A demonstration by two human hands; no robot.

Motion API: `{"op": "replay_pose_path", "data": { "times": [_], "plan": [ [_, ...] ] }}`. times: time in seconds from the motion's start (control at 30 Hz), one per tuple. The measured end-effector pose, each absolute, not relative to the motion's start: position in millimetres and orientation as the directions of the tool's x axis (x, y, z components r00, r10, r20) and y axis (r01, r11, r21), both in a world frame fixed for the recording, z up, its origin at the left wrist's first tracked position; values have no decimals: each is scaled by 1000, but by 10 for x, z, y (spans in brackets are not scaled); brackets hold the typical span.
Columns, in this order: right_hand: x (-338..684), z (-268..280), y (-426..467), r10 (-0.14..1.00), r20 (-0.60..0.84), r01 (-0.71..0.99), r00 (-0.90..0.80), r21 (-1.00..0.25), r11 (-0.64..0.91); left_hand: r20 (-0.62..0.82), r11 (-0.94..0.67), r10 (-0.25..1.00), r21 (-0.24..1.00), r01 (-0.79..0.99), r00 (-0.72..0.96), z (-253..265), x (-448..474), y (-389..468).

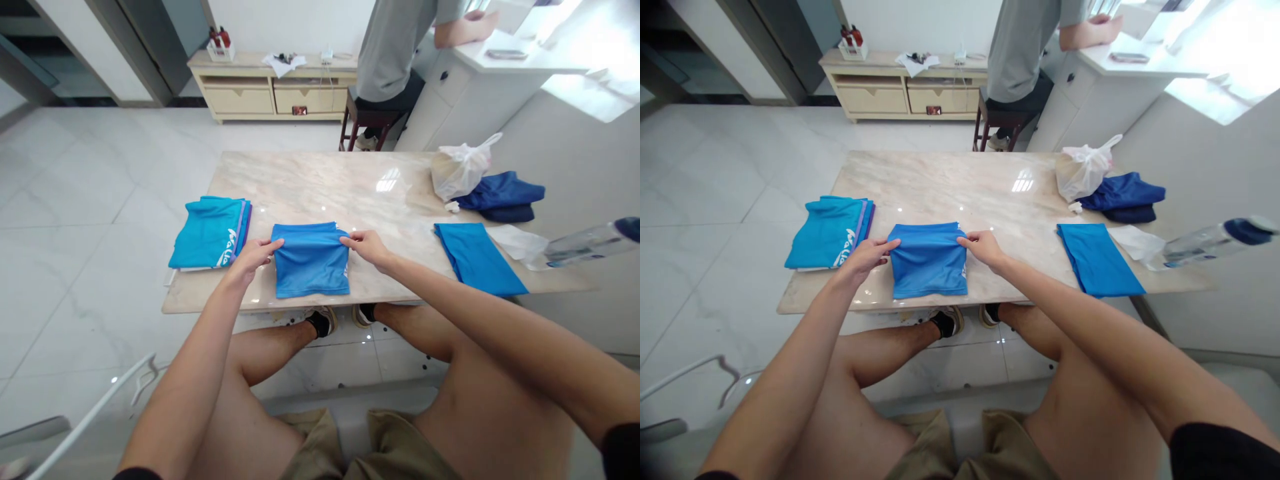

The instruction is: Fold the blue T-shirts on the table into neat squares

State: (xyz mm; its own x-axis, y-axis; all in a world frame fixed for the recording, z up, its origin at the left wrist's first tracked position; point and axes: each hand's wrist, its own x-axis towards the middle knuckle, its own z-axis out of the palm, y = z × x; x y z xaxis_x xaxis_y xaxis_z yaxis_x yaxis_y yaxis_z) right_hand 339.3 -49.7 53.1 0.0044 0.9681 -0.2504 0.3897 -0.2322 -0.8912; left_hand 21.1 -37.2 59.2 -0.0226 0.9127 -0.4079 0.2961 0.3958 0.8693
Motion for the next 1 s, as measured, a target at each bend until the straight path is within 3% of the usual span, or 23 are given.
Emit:
{"op": "replay_pose_path", "data": {
  "times": [0.13, 0.33, 0.47, 0.57, 0.8, 0.9, 1.0],
  "plan": [
    [3749, 963, -541, 994, -64, 401, -87, -916, -24, -242, 235, 970, 938, 255, -4, 876, 269, -517],
    [3986, 1266, -638, 985, 169, 435, -18, -886, 160, -6, 31, 992, 981, 193, -127, 1071, 431, -583],
    [3965, 1395, -711, 935, 354, 492, -23, -810, 318, 244, -199, 961, 936, 291, -127, 1083, 522, -548],
    [3928, 1494, -786, 911, 407, 469, -59, -794, 385, 362, -321, 929, 892, 320, -76, 1070, 573, -535],
    [3875, 1438, -854, 938, 346, 355, -24, -874, 332, 304, -258, 947, 910, 324, -100, 997, 569, -589],
    [3799, 1338, -854, 969, 244, 332, 39, -918, 217, 249, -192, 958, 925, 329, -140, 921, 582, -597],
    [3704, 1164, -803, 993, 62, 308, 102, -951, 27, 65, -23, 989, 955, 297, -132, 746, 641, -514]
  ]
}}
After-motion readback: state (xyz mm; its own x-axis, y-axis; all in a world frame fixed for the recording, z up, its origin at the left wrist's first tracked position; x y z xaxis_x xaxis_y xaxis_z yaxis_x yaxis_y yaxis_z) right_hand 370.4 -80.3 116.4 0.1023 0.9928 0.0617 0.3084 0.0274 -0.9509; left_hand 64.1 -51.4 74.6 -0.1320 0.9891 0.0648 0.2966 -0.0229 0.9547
